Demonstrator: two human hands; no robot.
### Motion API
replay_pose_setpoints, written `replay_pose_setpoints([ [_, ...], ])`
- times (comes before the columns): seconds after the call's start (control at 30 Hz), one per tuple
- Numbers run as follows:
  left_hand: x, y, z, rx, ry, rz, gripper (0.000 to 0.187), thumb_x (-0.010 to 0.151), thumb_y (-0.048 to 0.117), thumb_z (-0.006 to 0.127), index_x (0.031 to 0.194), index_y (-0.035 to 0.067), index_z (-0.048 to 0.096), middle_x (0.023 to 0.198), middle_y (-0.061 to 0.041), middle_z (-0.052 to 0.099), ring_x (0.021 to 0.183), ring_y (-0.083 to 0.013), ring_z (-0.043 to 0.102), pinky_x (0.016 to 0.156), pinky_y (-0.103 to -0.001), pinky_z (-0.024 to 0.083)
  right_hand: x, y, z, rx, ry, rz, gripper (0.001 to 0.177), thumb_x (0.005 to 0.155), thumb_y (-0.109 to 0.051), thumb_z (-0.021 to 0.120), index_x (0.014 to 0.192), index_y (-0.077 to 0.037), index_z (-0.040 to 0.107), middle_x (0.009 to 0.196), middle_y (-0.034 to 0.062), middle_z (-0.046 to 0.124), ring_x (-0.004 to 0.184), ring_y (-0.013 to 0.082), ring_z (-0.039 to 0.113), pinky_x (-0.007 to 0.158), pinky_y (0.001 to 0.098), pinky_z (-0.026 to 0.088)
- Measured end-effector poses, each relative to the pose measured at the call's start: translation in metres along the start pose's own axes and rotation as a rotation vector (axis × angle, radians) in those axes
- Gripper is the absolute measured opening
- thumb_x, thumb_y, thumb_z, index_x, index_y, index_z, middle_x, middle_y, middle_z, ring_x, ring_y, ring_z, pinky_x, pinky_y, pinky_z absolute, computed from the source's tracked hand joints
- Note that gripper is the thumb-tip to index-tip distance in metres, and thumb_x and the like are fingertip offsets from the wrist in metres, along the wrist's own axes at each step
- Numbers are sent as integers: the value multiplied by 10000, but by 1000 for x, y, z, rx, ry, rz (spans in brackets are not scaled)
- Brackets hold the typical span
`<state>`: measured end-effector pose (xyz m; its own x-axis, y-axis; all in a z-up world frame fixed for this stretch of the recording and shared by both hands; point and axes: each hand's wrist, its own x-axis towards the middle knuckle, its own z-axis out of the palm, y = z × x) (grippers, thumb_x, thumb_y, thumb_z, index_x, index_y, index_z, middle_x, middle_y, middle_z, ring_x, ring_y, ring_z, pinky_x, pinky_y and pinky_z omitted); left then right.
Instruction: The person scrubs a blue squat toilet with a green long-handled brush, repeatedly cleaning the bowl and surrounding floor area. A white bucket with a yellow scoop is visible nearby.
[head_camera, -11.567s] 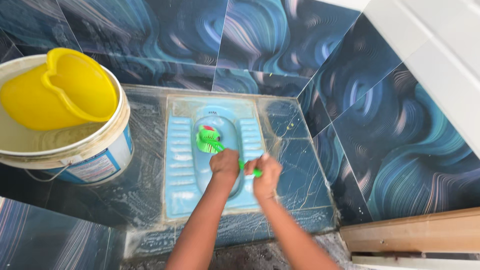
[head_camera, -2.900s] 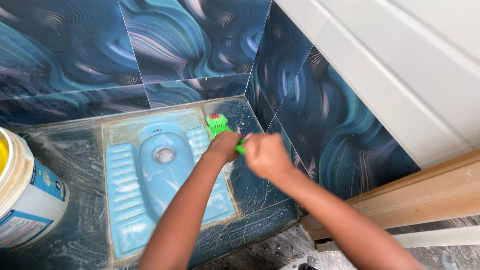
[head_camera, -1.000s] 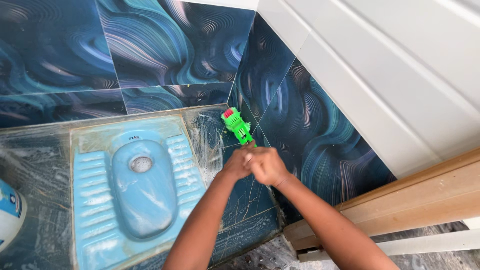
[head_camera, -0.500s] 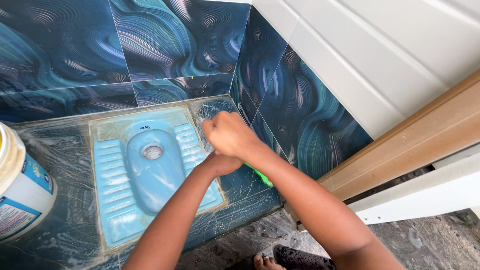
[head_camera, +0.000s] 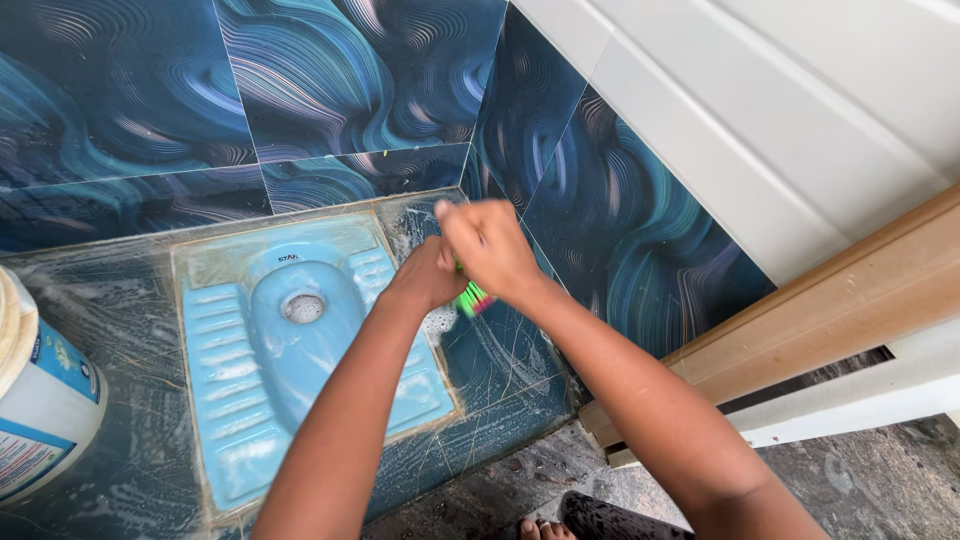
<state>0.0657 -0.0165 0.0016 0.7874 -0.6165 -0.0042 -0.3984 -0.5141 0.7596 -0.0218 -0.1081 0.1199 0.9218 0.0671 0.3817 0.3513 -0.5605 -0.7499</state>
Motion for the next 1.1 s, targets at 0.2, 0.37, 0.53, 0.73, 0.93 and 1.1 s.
replay_pose_setpoints([
  [0.2,8,11,31,75,42,-100,168,795,104,676,927,26,745,1016,-254,724,1008,-412,711,863,-473,580,-29,42,-4,43,-9,-17,495,1026,-203,462,636,38,651,622,108,697,582,164,688,617,318,560],
  [0.37,21,40,39,242,-126,45,235,819,133,664,1037,158,746,1050,-179,735,1019,-413,677,890,-614,473,-43,51,-59,275,70,114,570,1061,-214,406,599,40,621,573,120,662,534,183,661,580,335,542],
  [0.53,10,36,48,319,-119,74,183,810,166,717,969,86,762,1037,-197,757,1006,-383,728,892,-466,592,-76,76,-21,308,99,-108,520,1088,-201,369,683,37,591,692,129,675,692,191,688,692,345,591],
  [0.73,26,33,51,322,-112,-2,203,805,189,745,982,97,778,1051,-196,746,1029,-387,718,909,-462,585,-56,110,-32,247,109,-94,523,1081,-153,384,675,54,641,686,157,697,653,216,685,717,361,557],
  [0.93,35,29,58,427,-117,68,208,835,152,724,1027,112,792,1104,-175,738,1065,-374,710,911,-465,581,-72,127,-47,682,202,-94,414,1028,-122,421,626,-35,469,633,169,629,627,261,668,689,405,598],
  [1.1,23,14,50,442,85,-82,210,849,139,737,1043,58,755,1103,-195,736,1031,-362,725,873,-485,589,-61,128,4,382,82,-70,470,1035,-151,366,719,86,621,750,194,688,769,282,692,804,411,579],
])
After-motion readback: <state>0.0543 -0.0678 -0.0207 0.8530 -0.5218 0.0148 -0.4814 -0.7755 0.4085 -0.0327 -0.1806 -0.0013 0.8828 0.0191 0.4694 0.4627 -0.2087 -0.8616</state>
